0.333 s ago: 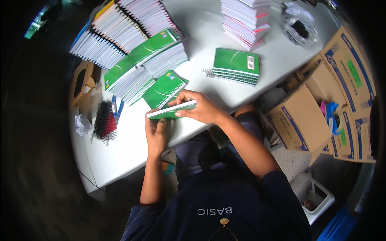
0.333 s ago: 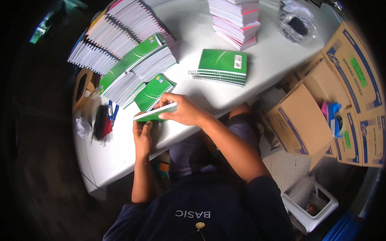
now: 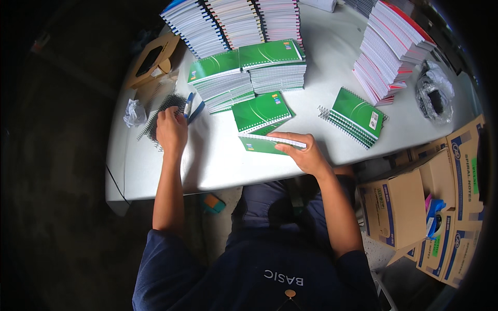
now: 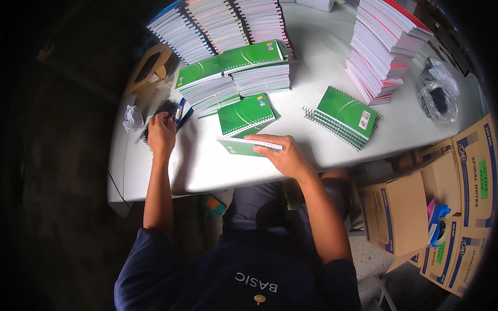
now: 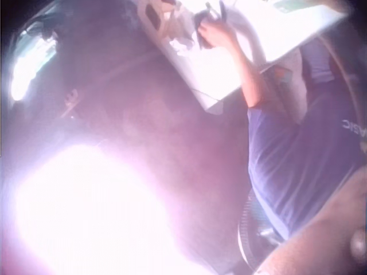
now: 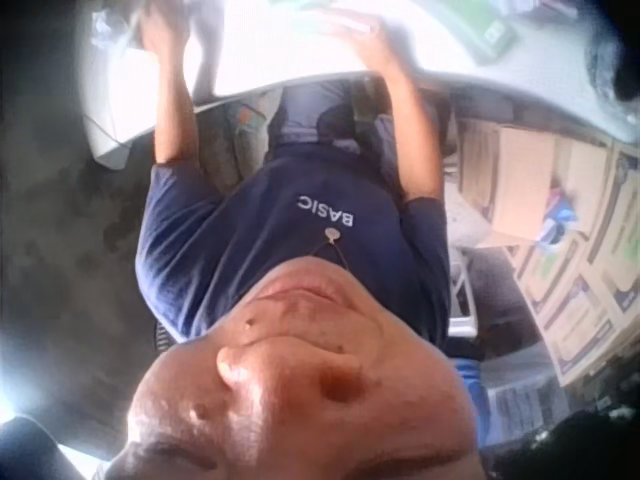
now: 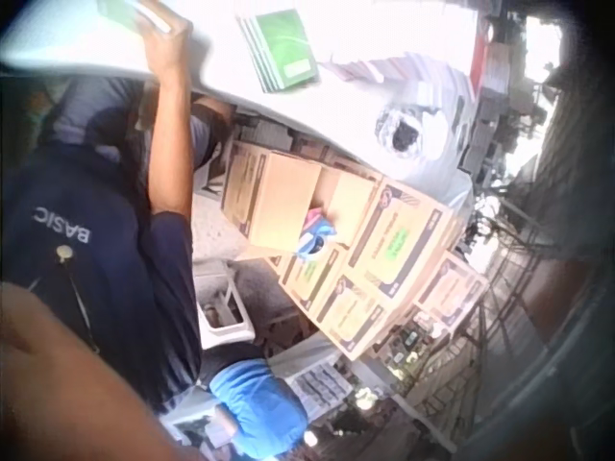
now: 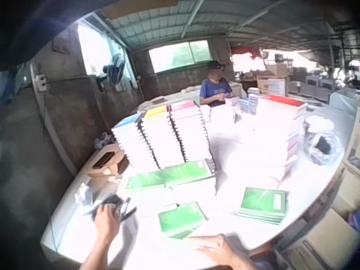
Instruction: The person manually threads a plastic spiral through the punched holes of small green notebooks and folds the end of the wire to secure the binding.
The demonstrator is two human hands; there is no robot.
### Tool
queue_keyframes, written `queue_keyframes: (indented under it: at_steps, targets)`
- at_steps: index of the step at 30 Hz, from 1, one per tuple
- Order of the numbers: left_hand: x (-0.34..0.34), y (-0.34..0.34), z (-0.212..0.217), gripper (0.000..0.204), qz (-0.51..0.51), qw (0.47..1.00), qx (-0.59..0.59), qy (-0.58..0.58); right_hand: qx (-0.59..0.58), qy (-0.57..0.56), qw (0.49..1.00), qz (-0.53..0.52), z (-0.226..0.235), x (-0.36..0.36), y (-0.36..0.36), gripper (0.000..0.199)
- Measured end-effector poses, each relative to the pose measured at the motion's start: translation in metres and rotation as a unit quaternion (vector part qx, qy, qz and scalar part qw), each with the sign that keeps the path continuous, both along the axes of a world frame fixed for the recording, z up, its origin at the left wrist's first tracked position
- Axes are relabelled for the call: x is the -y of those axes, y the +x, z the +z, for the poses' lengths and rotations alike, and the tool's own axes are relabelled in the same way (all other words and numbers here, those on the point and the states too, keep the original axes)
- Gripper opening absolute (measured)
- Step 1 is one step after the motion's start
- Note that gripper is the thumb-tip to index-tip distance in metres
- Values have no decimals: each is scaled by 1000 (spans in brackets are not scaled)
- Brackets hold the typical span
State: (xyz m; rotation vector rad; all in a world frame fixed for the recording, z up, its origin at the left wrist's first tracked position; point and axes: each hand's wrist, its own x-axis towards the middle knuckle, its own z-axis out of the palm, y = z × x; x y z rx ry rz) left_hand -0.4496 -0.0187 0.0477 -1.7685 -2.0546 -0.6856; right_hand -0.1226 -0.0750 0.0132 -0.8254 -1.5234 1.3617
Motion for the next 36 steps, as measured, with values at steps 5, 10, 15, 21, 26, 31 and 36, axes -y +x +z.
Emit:
queue_keyframes:
  at_steps: [5, 10, 15, 21, 26, 31, 36]
  targets:
    - [-24, -24, -28, 36, 66, 992, -95, -43, -19, 0, 1000, -11, -3, 0, 1, 26]
    - [-6, 3, -41, 29, 37, 997, -41, -49, -29, 2, 1000, -11, -4, 2, 2, 26]
    - [-10, -28, -13, 35, 47, 998, -14, -26, -17, 7, 1000, -13, -2, 3, 3, 27]
    - [-20, -45, 30, 32, -9, 998, -56, -33, -20, 10, 1000, -18, 0, 3, 2, 27]
    - [-9, -16, 20, 32, -75, 994, -15, -83, -24, -1, 999, -27, -1, 4, 2, 28]
    - [-15, -29, 12, 29, 12, 995, -35, -89, -26, -27, 999, -27, 1, 5, 2, 28]
    - [-6, -25, 32, 28, -45, 998, 30, 9, -26, -21, 999, -29, 3, 3, 0, 28]
